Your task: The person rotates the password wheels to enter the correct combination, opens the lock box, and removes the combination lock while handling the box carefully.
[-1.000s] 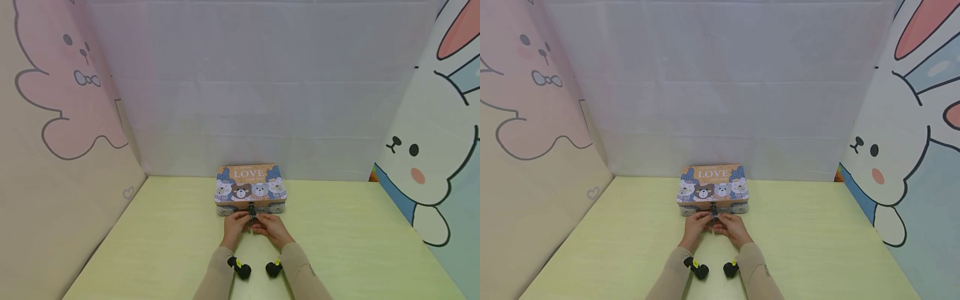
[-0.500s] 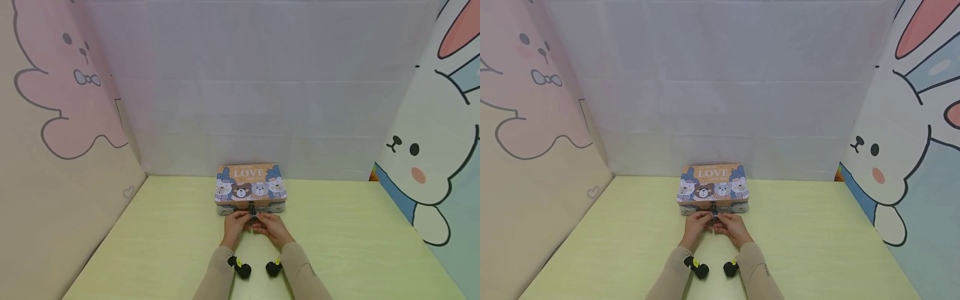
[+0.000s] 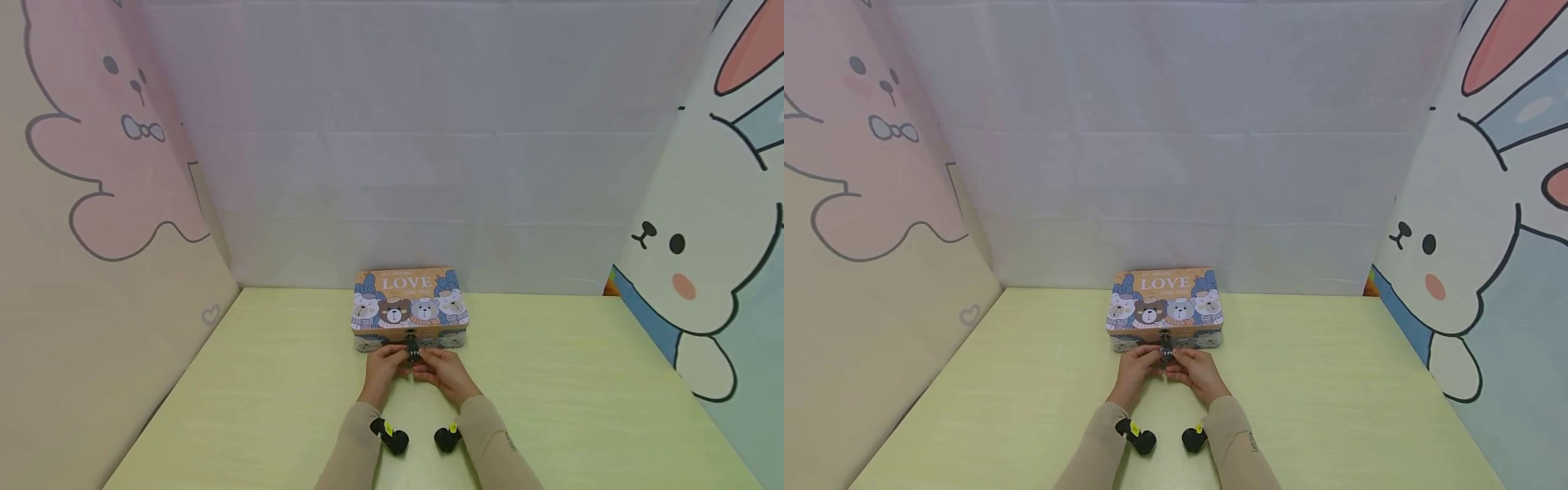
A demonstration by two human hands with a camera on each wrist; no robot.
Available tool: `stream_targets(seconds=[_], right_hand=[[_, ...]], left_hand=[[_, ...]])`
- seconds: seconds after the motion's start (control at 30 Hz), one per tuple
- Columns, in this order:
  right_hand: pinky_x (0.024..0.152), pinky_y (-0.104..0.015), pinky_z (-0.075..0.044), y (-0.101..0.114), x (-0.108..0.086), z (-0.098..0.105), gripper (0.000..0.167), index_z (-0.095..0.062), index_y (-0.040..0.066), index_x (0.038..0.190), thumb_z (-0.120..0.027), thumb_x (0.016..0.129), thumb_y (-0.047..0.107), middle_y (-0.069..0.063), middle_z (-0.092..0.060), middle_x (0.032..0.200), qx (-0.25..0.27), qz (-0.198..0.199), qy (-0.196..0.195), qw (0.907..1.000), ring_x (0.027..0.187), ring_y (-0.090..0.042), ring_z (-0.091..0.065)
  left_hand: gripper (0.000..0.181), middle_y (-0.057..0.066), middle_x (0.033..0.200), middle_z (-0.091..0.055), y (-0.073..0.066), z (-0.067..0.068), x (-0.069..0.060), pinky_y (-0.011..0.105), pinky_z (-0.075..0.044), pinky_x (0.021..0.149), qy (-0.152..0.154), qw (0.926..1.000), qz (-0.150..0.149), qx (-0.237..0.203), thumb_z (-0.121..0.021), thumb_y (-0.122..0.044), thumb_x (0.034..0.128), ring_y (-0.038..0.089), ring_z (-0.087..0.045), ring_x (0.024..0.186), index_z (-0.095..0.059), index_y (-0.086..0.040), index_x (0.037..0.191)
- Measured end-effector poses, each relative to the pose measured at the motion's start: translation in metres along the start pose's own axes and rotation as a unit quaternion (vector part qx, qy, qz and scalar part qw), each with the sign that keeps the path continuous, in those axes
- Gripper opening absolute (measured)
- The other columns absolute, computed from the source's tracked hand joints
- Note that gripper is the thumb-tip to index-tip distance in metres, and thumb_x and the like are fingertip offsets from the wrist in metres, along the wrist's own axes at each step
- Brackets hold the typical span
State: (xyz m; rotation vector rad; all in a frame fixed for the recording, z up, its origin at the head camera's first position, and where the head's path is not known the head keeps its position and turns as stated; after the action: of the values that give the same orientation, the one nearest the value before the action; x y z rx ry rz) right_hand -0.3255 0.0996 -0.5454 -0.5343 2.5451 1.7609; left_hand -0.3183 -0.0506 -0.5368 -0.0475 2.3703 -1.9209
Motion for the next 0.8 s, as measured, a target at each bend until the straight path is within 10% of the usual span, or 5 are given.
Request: stream_targets(seconds=[0.47, 0.8], right_hand=[[0.072, -0.025, -0.06, -0.001, 0.001, 0.0, 0.036, -0.046, -0.022, 0.13, -0.047, 0.104, 0.003, -0.008, -0.065, 0.085, -0.008, 0.001, -0.003, 1.0, 0.073, -0.012, -0.066], [0.072, -0.025, -0.06, -0.002, 0.003, 0.0, 0.037, -0.045, -0.022, 0.132, -0.046, 0.105, 0.003, -0.008, -0.066, 0.084, -0.011, 0.001, -0.007, 0.9999, 0.073, -0.012, -0.066]], left_hand=[[0.031, 0.012, 0.087, -0.072, -0.019, -0.002, -0.013, 0.025, -0.058, 0.059, 0.016, 0.9999, 0.0, -0.003, -0.068, 0.006, 0.0833, 0.012, -0.064, 0.06, -0.062, 0.022, 0.109], [0.025, 0.015, 0.085, -0.073, 0.014, 0.001, 0.009, 0.022, -0.056, 0.053, -0.014, 0.9998, -0.009, 0.011, -0.071, 0.004, 0.0819, 0.01, -0.063, 0.054, -0.068, 0.015, 0.104]])
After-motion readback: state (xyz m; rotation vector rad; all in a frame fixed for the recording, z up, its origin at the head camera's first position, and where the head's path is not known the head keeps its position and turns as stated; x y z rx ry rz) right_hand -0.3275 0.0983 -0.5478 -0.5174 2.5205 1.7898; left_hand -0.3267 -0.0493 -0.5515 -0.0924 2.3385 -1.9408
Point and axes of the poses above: each hand's wrist, its own x-axis towards the middle knuckle, its own z-axis out of the back of the hand, y = z × x, the point moved 3 cm from there along x, towards the middle knuckle
